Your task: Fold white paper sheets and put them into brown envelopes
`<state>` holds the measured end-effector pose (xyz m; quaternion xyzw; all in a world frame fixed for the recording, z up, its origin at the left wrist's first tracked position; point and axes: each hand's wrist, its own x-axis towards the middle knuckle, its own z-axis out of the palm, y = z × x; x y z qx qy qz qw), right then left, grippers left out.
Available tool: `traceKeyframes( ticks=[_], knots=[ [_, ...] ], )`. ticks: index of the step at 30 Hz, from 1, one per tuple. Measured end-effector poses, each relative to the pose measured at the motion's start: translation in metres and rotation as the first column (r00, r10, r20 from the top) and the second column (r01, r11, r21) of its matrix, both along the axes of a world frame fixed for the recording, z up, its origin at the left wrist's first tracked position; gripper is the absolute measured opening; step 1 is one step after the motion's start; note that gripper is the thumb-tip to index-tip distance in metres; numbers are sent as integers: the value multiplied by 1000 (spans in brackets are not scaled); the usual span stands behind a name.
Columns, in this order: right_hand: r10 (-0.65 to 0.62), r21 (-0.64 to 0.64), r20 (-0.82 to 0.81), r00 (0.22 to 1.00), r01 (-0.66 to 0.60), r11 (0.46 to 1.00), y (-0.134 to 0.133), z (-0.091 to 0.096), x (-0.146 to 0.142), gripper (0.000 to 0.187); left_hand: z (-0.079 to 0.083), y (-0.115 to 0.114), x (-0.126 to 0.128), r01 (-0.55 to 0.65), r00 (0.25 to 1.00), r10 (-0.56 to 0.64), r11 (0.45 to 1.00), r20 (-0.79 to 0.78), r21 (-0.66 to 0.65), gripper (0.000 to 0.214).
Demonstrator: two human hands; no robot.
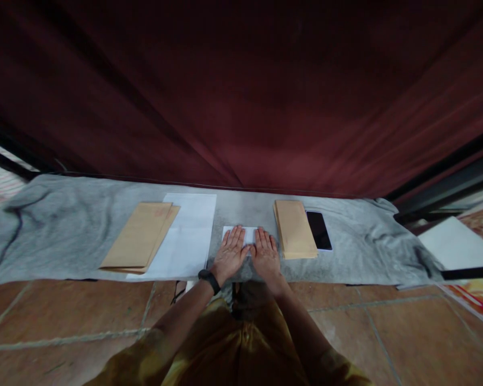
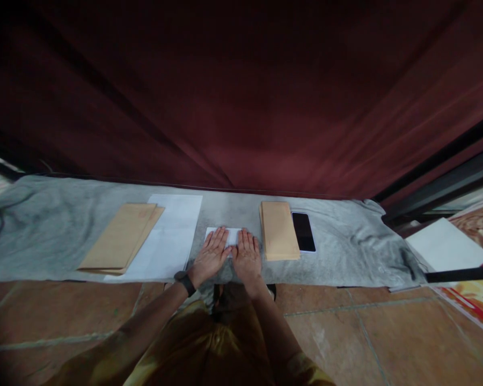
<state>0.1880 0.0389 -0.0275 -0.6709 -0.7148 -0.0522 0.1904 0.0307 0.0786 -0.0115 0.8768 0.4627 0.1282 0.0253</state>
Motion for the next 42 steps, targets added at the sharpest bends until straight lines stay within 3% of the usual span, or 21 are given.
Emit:
traceKeyframes(
  ticks=[11,18,26,31,33,38,42],
  knots=[
    [-8,-5,-3,1000,8,1000,0,-1,0,56,-3,1,-4,-154,988,154,988,-8,-14,70],
    [-26,-4,-3,1000,26,1000,-2,0,0,56,-8,-3,-6,-316,948,316,948,44,14,69],
    [-116,47,-52,992,118,992,-17,0,-1,60,-7,-4,-5,-327,945,326,945,41,28,67],
    [-155,16,-42,987,156,988,-26,5,-1,56,-8,-4,-6,-322,946,321,947,44,14,68],
    [-137,5,-38,990,138,990,-29,8,-2,56,-9,-3,-7,-314,949,314,949,41,11,69],
    [55,-26,-33,998,-55,998,-38,12,-13,52,-8,-3,-8,-297,954,297,955,40,3,69],
    [82,-12,-13,997,-82,997,-46,8,-15,54,-7,-3,-8,-289,957,289,957,27,5,70]
  ],
)
